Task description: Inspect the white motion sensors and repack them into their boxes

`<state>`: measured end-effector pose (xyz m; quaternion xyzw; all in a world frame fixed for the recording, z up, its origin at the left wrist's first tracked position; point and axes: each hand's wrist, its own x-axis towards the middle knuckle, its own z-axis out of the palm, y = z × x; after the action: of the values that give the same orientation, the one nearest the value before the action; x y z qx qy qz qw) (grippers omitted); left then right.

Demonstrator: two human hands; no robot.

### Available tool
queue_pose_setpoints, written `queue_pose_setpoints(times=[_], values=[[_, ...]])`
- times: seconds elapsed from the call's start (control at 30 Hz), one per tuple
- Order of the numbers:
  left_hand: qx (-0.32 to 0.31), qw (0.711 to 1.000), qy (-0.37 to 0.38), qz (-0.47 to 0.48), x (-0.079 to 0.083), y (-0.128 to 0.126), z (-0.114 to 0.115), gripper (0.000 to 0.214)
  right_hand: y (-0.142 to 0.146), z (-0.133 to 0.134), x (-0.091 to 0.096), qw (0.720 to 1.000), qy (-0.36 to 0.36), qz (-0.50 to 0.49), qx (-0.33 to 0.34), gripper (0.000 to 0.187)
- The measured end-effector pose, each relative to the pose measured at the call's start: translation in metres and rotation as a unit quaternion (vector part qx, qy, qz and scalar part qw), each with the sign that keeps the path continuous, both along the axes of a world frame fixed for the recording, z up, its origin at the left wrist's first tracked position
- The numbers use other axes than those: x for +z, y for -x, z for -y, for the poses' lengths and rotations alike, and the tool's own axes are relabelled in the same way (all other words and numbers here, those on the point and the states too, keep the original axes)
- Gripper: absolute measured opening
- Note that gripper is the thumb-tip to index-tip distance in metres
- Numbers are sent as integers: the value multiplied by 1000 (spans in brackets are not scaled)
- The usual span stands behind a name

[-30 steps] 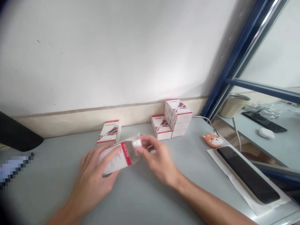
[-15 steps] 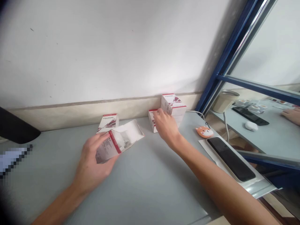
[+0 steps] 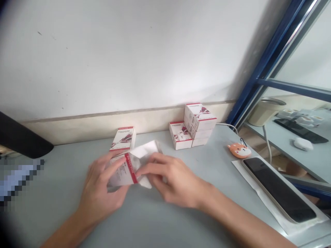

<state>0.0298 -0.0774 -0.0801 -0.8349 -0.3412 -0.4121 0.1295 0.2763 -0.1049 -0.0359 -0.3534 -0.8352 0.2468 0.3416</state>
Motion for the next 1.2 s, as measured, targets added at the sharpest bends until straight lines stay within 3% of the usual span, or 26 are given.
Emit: queue_pose_setpoints(times=[0.17, 0.33, 0.43, 0.53, 0.6, 0.67, 0.77, 0.9, 1.07, 1.2], values=[[-8, 1000, 23, 6, -2, 4, -4, 74, 3, 4, -9, 1000, 19, 18, 7, 38], [1, 999, 33, 5, -6, 6, -5, 70, 5, 1, -10, 998, 14, -56, -8, 18], [10, 997, 70, 33, -8, 5, -3, 68, 0, -4, -9, 991, -32, -124, -32, 7], [20, 993, 101, 63, -10, 4, -2, 69, -14, -14, -8, 965, -154, -117, -177, 9], [25, 992, 106, 70, -10, 4, -3, 69, -29, -25, -10, 918, -231, -28, -320, 10], [22, 991, 107, 72, -11, 3, -3, 68, -43, -35, -16, 870, -256, 94, -410, 14], [21, 992, 106, 71, -11, 3, -3, 68, -55, -44, -27, 837, -214, 214, -457, 18], [23, 991, 107, 71, -11, 3, -3, 68, -55, -45, -32, 819, -112, 256, -502, 17], [26, 991, 111, 67, -11, 3, -2, 67, -55, -47, -28, 813, -1, 275, -514, 22], [29, 990, 120, 64, -10, 2, -1, 68, -56, -49, -27, 816, 28, 272, -509, 22]])
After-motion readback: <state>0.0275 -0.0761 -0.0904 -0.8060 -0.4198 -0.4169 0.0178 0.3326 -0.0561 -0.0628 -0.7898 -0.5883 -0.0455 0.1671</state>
